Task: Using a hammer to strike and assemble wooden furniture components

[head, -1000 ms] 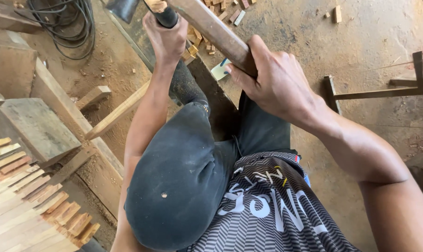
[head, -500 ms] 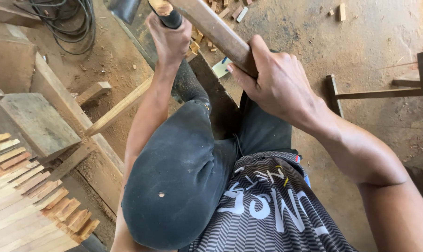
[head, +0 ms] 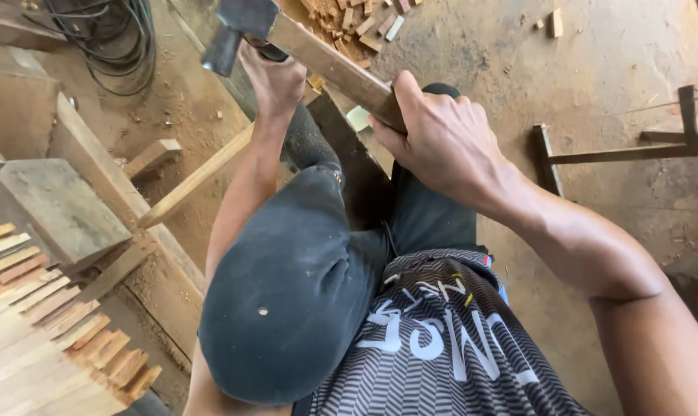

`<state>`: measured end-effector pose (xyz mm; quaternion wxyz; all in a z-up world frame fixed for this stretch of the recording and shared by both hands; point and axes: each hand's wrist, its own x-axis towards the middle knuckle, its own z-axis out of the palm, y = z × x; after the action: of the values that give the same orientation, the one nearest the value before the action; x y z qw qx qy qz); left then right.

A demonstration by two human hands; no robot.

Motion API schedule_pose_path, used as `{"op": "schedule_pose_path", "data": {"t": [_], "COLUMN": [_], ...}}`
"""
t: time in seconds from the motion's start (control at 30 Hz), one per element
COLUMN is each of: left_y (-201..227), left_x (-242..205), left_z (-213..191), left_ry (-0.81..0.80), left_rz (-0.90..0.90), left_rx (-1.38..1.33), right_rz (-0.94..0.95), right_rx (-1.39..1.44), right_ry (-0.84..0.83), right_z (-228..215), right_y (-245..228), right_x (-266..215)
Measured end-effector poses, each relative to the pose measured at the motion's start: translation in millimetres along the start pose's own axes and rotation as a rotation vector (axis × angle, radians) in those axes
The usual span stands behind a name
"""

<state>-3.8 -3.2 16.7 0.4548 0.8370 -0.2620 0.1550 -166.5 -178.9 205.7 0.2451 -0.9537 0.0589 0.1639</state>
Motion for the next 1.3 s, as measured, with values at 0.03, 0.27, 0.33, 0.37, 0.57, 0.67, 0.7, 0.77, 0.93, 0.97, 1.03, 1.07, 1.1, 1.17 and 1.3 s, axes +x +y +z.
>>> {"op": "schedule_pose_path", "data": {"t": [0.03,0.27,0.33,0.37,0.57,0.67,0.7,0.77,0.93,0.97,1.03,1.07,1.1,1.17,1.3], "left_y": [-4,-1,1,7,33,57,68,91,124,125,119,110,101,101,41], "left_x": [-5,0,0,4,32,35,33,33,40,40,31,25,19,-5,-79], "left_z": [6,3,11,17,17,13,10,-5,-32,-36,-45,-48,-52,-68,-95], "left_ry": [-0.002,0.099,0.139,0.134,0.345,0.311,0.189,0.076,-0.220,-0.189,-0.127,-0.169,-0.210,0.145,0.894], "left_rz": [-0.003,0.346,0.614,0.346,-0.154,-0.218,-0.146,-0.201,-0.412,-0.523,-0.624,-0.657,-0.691,-0.778,-1.351], "left_rx": [-0.006,0.217,0.505,0.172,-0.704,-0.925,-0.930,-0.939,-1.148,-1.254,-1.353,-1.329,-1.304,-1.096,-0.371], "right_rz": [0.006,0.010,0.000,0.009,0.061,0.076,0.086,0.014,-0.317,-0.298,-0.301,-0.279,-0.256,-0.282,-0.231], "right_rx": [-0.002,0.001,-0.028,0.062,0.229,0.335,0.414,0.494,0.759,0.848,0.929,1.002,1.074,1.095,1.194], "right_ry": [-0.002,0.011,0.029,0.023,0.118,0.142,0.127,0.187,0.307,0.243,0.157,0.131,0.103,0.128,0.222], "right_z": [5,3,3,3,11,11,10,23,41,42,50,56,61,76,56], "right_y": [1,3,8,10,16,16,15,16,10,7,1,-2,-4,10,-8], "right_x": [0,-2,-7,-7,-3,6,9,26,62,64,66,67,68,67,45]}}
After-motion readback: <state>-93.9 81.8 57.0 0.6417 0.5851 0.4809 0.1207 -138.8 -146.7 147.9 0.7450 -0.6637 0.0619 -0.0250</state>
